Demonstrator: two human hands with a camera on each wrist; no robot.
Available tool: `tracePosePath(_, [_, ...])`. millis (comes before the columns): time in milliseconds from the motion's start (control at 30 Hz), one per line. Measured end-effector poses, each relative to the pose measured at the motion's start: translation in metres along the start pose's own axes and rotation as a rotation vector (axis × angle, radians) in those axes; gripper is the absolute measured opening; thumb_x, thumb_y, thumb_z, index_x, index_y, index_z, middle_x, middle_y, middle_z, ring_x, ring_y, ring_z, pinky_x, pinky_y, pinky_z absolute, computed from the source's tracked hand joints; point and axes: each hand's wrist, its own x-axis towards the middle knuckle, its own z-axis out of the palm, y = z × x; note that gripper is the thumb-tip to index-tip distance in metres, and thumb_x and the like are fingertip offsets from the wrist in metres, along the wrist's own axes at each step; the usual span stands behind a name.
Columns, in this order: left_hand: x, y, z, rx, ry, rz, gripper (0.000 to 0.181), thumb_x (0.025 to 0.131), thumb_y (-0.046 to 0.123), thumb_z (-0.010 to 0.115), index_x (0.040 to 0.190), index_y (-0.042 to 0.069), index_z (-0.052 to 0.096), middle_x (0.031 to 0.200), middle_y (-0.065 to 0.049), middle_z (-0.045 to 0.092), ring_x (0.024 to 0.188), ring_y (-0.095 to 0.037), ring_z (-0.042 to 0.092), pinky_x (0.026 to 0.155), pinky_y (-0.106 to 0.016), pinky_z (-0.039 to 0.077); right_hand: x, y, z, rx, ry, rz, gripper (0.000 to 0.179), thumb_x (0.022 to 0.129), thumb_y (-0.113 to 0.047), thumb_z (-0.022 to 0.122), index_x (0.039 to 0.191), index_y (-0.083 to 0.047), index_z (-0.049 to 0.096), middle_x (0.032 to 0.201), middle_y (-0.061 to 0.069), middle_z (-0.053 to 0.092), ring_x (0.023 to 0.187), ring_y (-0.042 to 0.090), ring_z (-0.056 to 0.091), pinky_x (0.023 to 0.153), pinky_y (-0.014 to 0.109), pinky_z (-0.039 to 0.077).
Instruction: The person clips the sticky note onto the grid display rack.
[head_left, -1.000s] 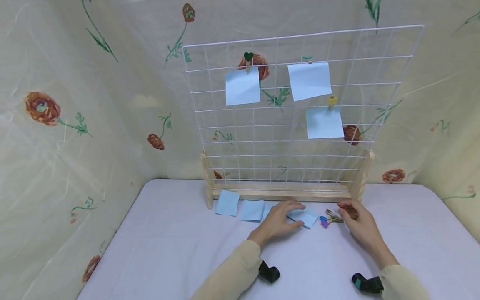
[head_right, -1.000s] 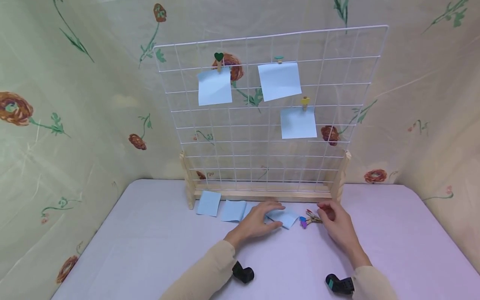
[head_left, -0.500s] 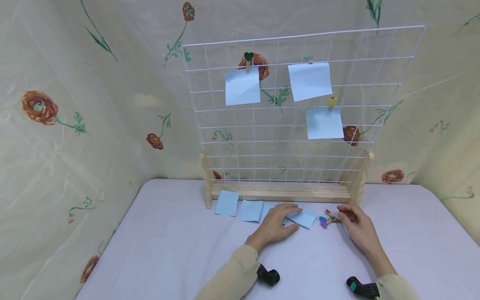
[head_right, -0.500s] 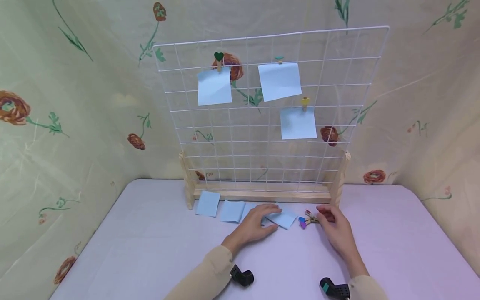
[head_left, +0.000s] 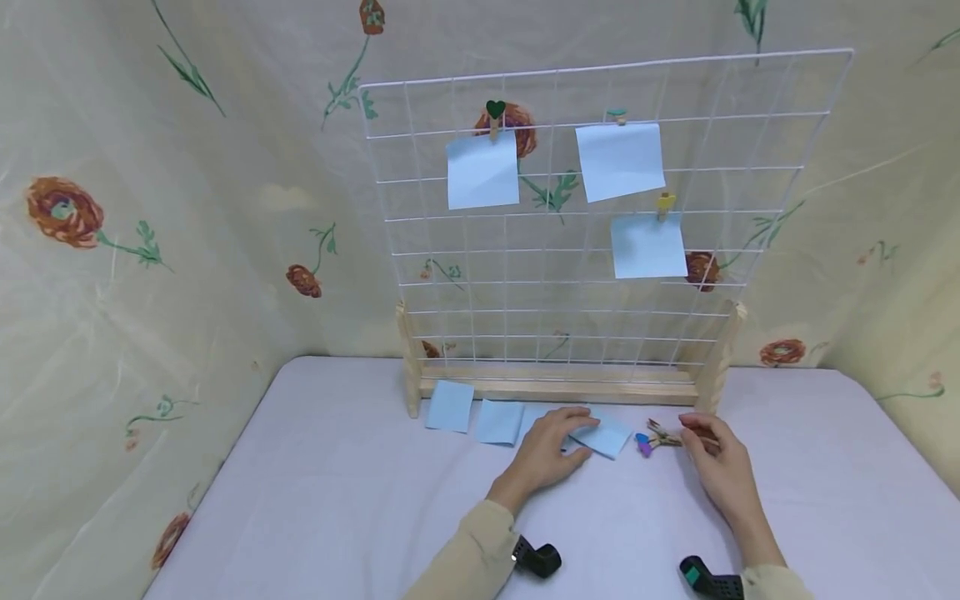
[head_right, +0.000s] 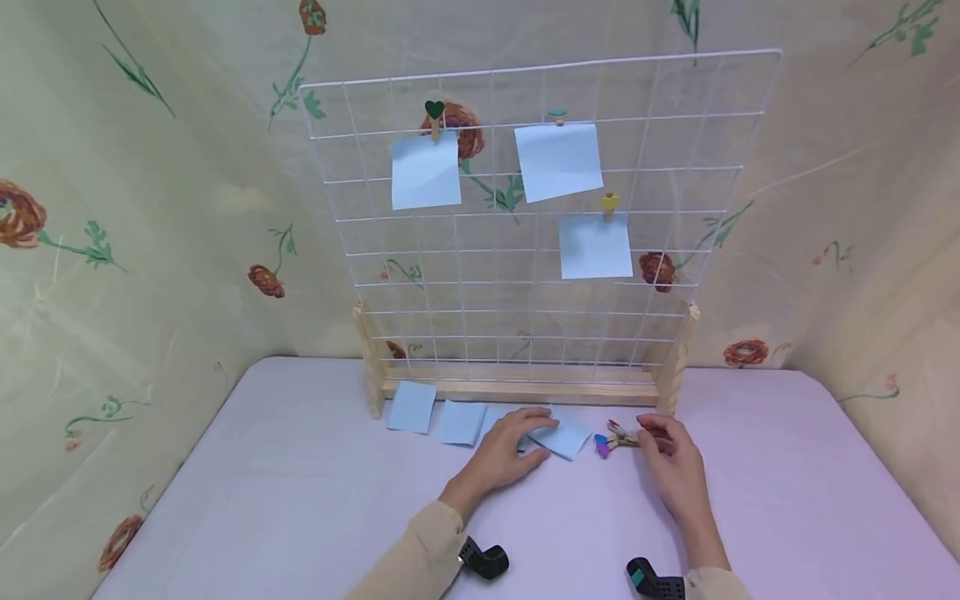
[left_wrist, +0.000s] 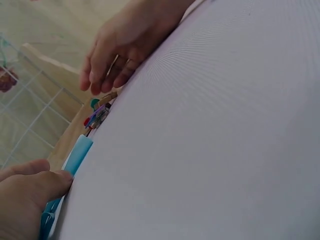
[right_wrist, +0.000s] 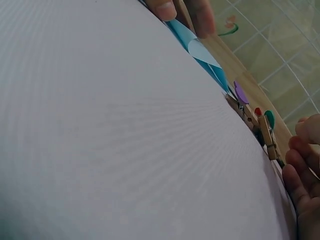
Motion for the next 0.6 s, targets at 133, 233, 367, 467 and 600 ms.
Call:
tracePosePath(133, [-0.0009, 0.0008, -0.0005, -0.025, 0.007, -0.006, 0.037, 0.088, 0.028, 0.067, 0.124, 0.026, 0.060, 0.137, 0.006, 0.052, 0.128, -0.013, 0.048, 0.105, -0.033, 0.040, -0.0014, 0.0002, 0.0004, -0.010, 0.017, -0.027, 0.022, 0.093, -0.009, 0.056, 0.113, 0.000, 0.060, 0.103, 0.014, 0.061, 0.086, -0.016, 0.048, 0.075, 0.001, 0.039])
tracePosePath(233, [-0.0025, 0.0008, -0.0006, -0.032, 0.011, -0.010, 0.036, 0.088, 0.028, 0.067, 0.123, 0.026, 0.060, 0.137, 0.006, 0.052, 0.128, -0.013, 0.048, 0.105, -0.032, 0.040, -0.0035, -0.0008, 0.0021, -0.004, 0.030, -0.023, 0.021, 0.093, -0.008, 0.057, 0.112, -0.001, 0.061, 0.101, 0.012, 0.062, 0.085, -0.016, 0.049, 0.074, 0.001, 0.039])
tracePosePath(367, [-0.0019, 0.0005, -0.0012, -0.031, 0.025, -0.003, 0.035, 0.088, 0.028, 0.067, 0.122, 0.026, 0.061, 0.136, 0.005, 0.053, 0.126, -0.012, 0.049, 0.104, -0.032, 0.041, -0.0044, -0.0024, 0.0040, 0.015, 0.049, -0.005, 0.021, 0.092, -0.007, 0.057, 0.111, -0.001, 0.062, 0.100, 0.013, 0.062, 0.083, -0.015, 0.050, 0.074, 0.002, 0.040])
tracePosePath(467, [-0.0015, 0.0011, -0.0020, -0.040, 0.042, 0.005, 0.033, 0.087, 0.028, 0.067, 0.120, 0.025, 0.063, 0.134, 0.004, 0.054, 0.124, -0.013, 0.051, 0.102, -0.031, 0.042, -0.0053, -0.0035, 0.0046, 0.002, 0.045, 0.002, 0.021, 0.093, -0.008, 0.056, 0.113, -0.002, 0.061, 0.102, 0.014, 0.062, 0.082, -0.016, 0.049, 0.075, 0.003, 0.039])
tracePosePath(600, [-0.0042, 0.0015, -0.0022, -0.066, 0.050, -0.008, 0.029, 0.087, 0.026, 0.069, 0.116, 0.025, 0.065, 0.131, 0.004, 0.054, 0.121, -0.013, 0.053, 0.101, -0.029, 0.043, -0.0083, -0.0033, 0.0062, -0.041, 0.021, 0.017, 0.022, 0.093, -0.010, 0.056, 0.114, -0.004, 0.061, 0.105, 0.011, 0.063, 0.082, -0.017, 0.048, 0.077, 0.004, 0.037])
